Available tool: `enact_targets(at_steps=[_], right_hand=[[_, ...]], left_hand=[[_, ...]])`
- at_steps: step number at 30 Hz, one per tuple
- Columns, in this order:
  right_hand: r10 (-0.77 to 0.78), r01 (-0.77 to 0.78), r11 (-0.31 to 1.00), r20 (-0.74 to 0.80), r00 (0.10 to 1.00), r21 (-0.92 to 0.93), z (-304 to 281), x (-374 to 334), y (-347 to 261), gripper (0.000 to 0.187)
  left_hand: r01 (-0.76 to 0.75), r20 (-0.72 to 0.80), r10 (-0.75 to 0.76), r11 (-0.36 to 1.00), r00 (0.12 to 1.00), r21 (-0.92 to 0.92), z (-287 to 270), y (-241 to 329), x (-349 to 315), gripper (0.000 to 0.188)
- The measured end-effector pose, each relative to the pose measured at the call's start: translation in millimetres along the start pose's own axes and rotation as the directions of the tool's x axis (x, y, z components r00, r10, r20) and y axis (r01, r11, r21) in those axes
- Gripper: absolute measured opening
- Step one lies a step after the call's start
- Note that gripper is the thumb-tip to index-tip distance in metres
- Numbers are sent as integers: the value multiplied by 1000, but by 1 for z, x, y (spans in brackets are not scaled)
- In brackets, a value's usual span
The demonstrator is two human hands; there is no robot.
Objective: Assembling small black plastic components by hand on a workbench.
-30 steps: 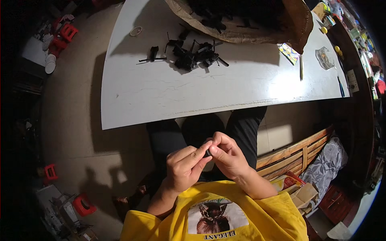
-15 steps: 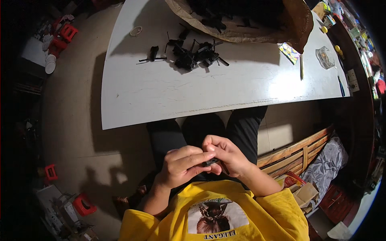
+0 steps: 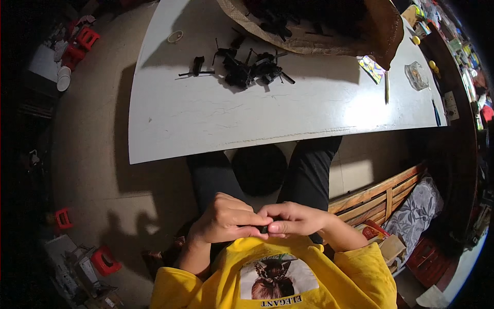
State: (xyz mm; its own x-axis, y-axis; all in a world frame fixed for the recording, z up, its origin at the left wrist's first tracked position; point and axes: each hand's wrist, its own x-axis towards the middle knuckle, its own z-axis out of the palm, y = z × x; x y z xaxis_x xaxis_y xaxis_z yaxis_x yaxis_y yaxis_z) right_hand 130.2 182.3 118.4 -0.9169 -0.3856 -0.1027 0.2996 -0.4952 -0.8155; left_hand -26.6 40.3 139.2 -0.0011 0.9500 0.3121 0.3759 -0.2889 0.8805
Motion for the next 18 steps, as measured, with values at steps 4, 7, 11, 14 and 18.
enact_targets(at_steps=[4,7,11,14,18], right_hand=[[-144,103,904,-70,987,-416,9,2,-5,24],[-143,84,873,-88,986,-480,14,6,-15,21],[-164,78,802,-92,982,-592,6,12,-21,22],[-230,25,599,-143,963,-800,-18,22,-45,23],[-798,-131,199,-238,554,-971,-69,50,-83,15]], left_hand=[[-43,37,47,993,998,-109,-3,-7,1,32],[-62,39,64,996,997,-69,-6,-8,-2,33],[-70,-75,66,996,995,-53,-2,-17,-5,25],[-7,-277,-3,999,961,-36,7,-16,0,25],[77,-321,-505,619,801,-781,19,-24,-6,34]])
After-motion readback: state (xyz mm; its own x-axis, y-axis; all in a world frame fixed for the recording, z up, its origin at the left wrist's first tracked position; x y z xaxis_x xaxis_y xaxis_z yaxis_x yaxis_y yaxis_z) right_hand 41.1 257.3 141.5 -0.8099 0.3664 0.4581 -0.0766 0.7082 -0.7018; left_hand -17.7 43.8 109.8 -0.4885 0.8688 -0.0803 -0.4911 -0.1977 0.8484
